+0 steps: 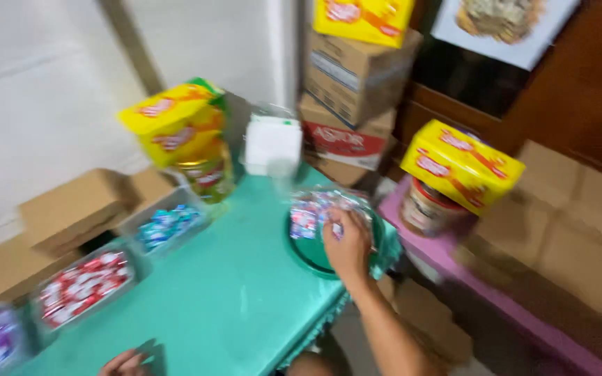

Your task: Bagging small candies into plastic bags

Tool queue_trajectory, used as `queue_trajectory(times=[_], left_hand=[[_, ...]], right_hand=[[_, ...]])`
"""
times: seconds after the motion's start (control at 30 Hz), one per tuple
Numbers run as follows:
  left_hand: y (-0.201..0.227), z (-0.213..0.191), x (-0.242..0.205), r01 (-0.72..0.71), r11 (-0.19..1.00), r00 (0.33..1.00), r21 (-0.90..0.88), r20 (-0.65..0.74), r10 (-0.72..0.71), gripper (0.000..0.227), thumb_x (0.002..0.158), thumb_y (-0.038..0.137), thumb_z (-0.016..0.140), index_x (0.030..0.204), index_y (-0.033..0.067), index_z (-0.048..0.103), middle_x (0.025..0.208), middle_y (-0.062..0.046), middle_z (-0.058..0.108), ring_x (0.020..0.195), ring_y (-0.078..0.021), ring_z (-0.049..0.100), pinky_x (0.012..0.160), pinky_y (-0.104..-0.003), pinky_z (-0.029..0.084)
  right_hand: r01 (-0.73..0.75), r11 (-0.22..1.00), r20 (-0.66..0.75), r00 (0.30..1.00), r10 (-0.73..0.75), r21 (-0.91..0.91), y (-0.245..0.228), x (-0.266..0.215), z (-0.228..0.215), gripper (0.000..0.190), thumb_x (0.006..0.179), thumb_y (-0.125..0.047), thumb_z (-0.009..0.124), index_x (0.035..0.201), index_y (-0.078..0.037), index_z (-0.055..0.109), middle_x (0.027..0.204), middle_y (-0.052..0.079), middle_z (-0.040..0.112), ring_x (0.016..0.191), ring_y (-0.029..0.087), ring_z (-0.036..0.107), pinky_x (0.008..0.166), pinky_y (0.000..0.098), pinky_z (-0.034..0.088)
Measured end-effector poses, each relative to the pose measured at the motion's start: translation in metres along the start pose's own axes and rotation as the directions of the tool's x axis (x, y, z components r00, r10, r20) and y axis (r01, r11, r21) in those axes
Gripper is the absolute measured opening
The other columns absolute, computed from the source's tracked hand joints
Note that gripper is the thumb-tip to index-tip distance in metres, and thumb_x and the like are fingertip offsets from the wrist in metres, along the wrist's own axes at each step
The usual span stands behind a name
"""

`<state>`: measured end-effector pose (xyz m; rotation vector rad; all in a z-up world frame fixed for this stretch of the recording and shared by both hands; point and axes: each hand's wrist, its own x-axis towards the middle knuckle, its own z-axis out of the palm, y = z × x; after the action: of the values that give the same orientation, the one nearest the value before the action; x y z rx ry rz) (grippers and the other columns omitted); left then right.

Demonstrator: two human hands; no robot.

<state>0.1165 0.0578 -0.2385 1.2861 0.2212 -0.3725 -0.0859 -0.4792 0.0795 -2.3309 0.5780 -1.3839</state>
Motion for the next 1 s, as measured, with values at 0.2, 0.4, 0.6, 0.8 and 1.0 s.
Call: queue_trajectory(times=[0.2,0.4,0.6,0.8,1.0], left_hand=[[0.099,0.115,-0.154,-0.245,0.93,0.957,0.276,-0.084,0.277,0.034,0.094,0.026,0.067,0.119,0.0035,0.073,0.105,-0.017,0.08,0.086,-0.0274,0.077,0.078,-0.036,0.063],[0.127,0.123,-0.181,-0.188,0.919,0.966,0.346,-0.106,0.237,0.021,0.093,0.017,0.066,0.111,0.0092,0.076,0.096,-0.007,0.083,0.075,-0.0142,0.072,0.071,-0.027,0.06],[0.143,0.127,-0.193,-0.134,0.904,0.985,0.406,-0.043,0.166,0.022,0.091,0.019,0.069,0.111,0.01,0.074,0.092,-0.003,0.078,0.076,-0.0121,0.069,0.071,-0.026,0.055],[0.157,0.134,-0.203,-0.117,0.838,0.984,0.532,-0.052,0.171,0.022,0.092,0.021,0.065,0.111,0.0169,0.075,0.1,0.003,0.083,0.092,-0.0072,0.077,0.086,-0.024,0.054],[0.162,0.136,-0.207,-0.112,0.833,0.985,0.542,-0.052,0.166,0.022,0.092,0.02,0.065,0.111,0.0175,0.075,0.101,0.003,0.083,0.091,-0.0078,0.076,0.086,-0.024,0.056]], right_hand=[[-0.364,0.831,0.477,0.868,0.138,0.421,-0.146,-0.044,0.069,0.014,0.088,-0.019,0.07,0.1,-0.017,0.077,0.076,0.0,0.076,0.072,0.012,0.071,0.071,0.0292,0.055],[-0.792,0.523,0.854,0.476,0.208,0.314,-0.197,-0.154,0.137,0.025,0.084,-0.013,0.068,0.107,-0.009,0.079,0.078,0.005,0.078,0.064,0.014,0.066,0.063,0.0273,0.053],[-0.606,0.776,0.917,0.388,0.096,0.175,-0.226,-0.17,0.125,0.022,0.085,-0.026,0.076,0.106,-0.02,0.078,0.078,-0.002,0.076,0.069,0.011,0.068,0.069,0.029,0.053],[-0.558,0.813,0.908,0.409,0.095,0.167,-0.222,-0.159,0.132,0.019,0.085,-0.027,0.075,0.102,-0.02,0.08,0.082,0.0,0.08,0.076,0.013,0.074,0.073,0.0293,0.054],[-0.602,0.776,0.911,0.402,0.092,0.187,-0.22,-0.155,0.131,0.018,0.086,-0.023,0.074,0.102,-0.016,0.08,0.075,0.0,0.077,0.07,0.012,0.069,0.068,0.0295,0.052]])
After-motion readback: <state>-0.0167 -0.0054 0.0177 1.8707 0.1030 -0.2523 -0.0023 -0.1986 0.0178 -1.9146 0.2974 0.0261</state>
